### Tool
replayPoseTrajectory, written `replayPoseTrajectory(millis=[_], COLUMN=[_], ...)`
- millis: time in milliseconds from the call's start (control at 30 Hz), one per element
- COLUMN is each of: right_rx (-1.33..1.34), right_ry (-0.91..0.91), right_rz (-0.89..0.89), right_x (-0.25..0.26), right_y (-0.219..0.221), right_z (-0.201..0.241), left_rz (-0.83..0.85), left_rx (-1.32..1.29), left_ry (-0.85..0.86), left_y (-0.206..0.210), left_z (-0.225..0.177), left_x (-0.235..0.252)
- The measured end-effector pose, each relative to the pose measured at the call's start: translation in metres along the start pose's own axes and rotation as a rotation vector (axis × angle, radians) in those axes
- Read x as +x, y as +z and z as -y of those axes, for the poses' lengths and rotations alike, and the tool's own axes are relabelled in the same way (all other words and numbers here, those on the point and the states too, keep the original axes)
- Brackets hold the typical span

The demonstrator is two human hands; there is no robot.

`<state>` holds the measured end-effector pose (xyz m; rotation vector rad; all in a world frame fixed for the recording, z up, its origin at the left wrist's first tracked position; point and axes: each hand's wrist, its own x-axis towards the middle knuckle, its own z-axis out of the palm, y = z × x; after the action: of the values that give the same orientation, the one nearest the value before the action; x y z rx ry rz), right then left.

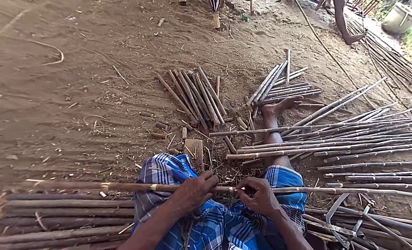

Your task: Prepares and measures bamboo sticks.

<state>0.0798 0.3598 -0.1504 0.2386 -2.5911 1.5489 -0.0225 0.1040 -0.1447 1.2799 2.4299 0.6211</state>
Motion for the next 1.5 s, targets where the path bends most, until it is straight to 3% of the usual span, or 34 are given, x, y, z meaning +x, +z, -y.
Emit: replayPoseTrajectory(millis=[167,433,700,867,967,1067,1200,1300,1400,1500], right_rx=[-0.092,-0.173,-0.124,-0.173,-0.083,0.097,-0.118,-0.518,-0.812,-0.937], right_ry=[-0.06,-0.064,-0.086,-0.121,-0.044,0.075,0.027,0.052,0.18,0.241], right_rz=[-0.03,-0.017,0.014,0.064,0.099,-0.15,-0.396,-0.277,-0.08,0.029], right_x=[0.009,0.027,0.03,0.029,0.03,0.026,-0.012,-0.059,-0.092,-0.095], right_y=[0.009,0.01,0.015,0.02,0.012,-0.023,-0.064,-0.077,-0.061,-0.027], right_z=[0.007,0.007,-0.003,-0.007,-0.001,0.013,0.02,0.024,0.023,0.02], left_rz=[0.006,0.001,0.373,0.452,0.34,0.197,0.046,-0.103,-0.206,-0.191], left_rx=[-0.009,0.055,-0.16,-0.379,-0.174,-0.057,0.014,0.063,0.175,0.236], left_ry=[0.066,0.035,-0.122,-0.169,-0.145,-0.039,0.121,0.105,-0.08,-0.216], left_y=[-0.011,-0.017,-0.033,-0.033,-0.032,-0.031,-0.02,-0.038,-0.069,-0.087], left_z=[0.013,0.016,0.028,0.038,0.033,0.004,0.005,0.056,0.111,0.096], left_x=[-0.002,0.004,0.032,0.045,0.043,0.041,0.025,-0.02,-0.079,-0.086])
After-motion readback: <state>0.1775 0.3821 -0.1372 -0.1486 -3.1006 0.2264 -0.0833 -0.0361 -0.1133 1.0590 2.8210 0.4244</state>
